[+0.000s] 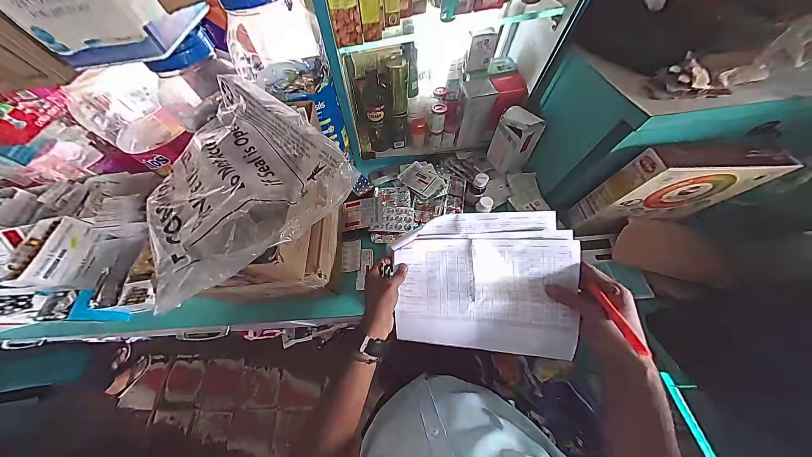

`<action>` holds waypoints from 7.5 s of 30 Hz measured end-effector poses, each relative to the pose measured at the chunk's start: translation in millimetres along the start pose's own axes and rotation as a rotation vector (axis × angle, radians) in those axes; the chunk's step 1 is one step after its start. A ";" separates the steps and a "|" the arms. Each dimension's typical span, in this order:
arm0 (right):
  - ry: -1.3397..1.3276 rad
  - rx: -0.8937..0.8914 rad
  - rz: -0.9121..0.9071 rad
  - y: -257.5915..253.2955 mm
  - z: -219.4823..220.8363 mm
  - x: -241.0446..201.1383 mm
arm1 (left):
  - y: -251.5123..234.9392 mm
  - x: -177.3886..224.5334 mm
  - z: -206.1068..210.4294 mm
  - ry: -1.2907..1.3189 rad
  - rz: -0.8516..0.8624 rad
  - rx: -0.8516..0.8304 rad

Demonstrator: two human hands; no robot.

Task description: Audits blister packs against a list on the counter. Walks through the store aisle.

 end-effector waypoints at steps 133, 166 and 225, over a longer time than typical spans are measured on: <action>-0.433 -0.140 -0.067 -83.1 70.9 2.0 | 61.7 0.1 89.4 -1.057 0.639 -0.263; 0.776 -0.510 -0.480 -171.1 220.9 -36.0 | 51.1 -26.3 99.0 -1.252 0.537 -0.211; 0.601 -0.358 -0.174 -155.3 296.3 -13.5 | 50.7 -25.3 90.4 -1.179 0.577 -0.133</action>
Point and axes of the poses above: each hand's wrist, its own y-axis away from the middle knuckle, its own z-axis out of the palm, x = y × z, the point moved 10 cm from there along -y, towards the middle knuckle, and after that the axes turned 5 degrees about -z, right-handed, at the moved point
